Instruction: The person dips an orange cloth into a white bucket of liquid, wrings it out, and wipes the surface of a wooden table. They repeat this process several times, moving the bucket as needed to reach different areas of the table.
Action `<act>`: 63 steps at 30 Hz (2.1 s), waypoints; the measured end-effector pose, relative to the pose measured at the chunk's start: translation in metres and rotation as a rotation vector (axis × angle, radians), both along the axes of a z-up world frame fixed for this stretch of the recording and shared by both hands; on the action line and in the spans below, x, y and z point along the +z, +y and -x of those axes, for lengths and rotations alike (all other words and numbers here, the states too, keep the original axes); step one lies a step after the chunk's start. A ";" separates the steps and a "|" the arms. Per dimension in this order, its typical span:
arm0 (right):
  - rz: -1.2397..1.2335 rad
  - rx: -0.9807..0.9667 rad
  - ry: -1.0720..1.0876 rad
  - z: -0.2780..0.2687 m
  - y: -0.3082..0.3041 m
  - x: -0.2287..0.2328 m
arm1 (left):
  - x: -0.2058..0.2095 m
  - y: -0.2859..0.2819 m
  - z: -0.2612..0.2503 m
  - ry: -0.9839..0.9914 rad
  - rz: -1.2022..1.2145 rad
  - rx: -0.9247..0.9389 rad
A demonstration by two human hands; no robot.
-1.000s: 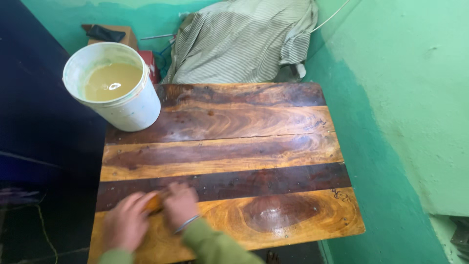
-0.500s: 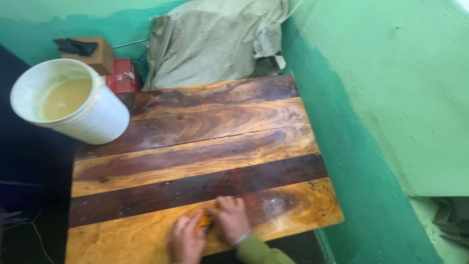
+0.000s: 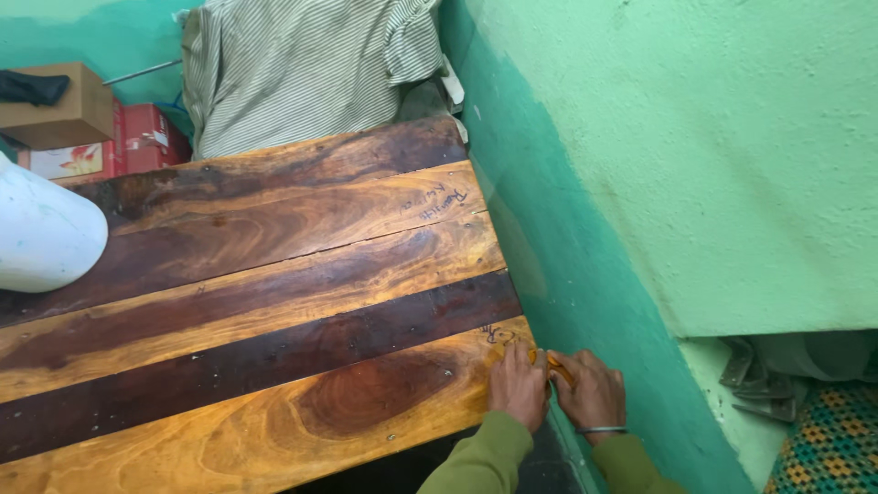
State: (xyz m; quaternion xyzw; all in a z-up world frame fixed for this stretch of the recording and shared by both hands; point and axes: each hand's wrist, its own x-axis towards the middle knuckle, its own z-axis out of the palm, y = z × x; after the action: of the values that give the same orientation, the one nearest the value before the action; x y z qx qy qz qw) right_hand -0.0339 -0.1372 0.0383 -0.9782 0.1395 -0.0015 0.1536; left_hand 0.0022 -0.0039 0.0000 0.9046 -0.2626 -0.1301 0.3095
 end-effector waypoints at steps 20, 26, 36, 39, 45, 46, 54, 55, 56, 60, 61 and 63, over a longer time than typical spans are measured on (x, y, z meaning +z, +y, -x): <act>-0.282 0.394 -0.307 -0.028 0.444 -0.036 | 0.026 0.461 -0.004 -0.247 -0.328 0.368; -0.207 0.730 -0.137 -0.029 0.529 -0.023 | 0.000 0.539 0.064 -0.111 -0.405 0.772; -0.052 0.674 -0.136 -0.052 0.344 -0.024 | -0.013 0.346 0.043 -0.367 -0.151 0.632; -0.048 0.461 -0.127 -0.045 0.240 -0.010 | -0.019 0.234 0.022 -0.134 -0.075 0.525; 0.161 0.083 0.032 -0.008 0.074 0.005 | 0.005 0.065 0.019 0.008 0.060 0.195; 0.172 0.043 0.043 0.002 0.061 0.003 | 0.010 0.054 0.021 0.043 0.050 0.165; 0.164 -0.075 0.083 0.050 0.072 -0.041 | 0.016 0.091 0.033 0.031 0.057 0.017; 0.150 -0.061 0.066 0.054 0.081 -0.047 | 0.017 0.108 0.035 0.009 0.069 0.012; 0.127 -0.036 0.035 0.058 0.094 -0.056 | 0.017 0.129 0.038 -0.020 0.085 0.005; 0.129 0.050 -0.119 0.068 0.195 -0.075 | 0.023 0.235 0.042 -0.078 0.046 -0.021; 0.093 0.041 -0.094 0.066 0.231 -0.075 | 0.023 0.270 0.039 -0.078 0.065 0.016; 0.021 0.108 -0.047 0.064 0.305 -0.070 | 0.025 0.342 0.042 -0.138 0.051 0.094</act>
State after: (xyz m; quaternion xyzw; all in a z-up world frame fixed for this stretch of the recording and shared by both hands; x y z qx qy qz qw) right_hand -0.0975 0.1678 -0.0321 -0.9856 0.0827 -0.0175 0.1462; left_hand -0.0394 0.3379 0.0251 0.9146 -0.2441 -0.0459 0.3192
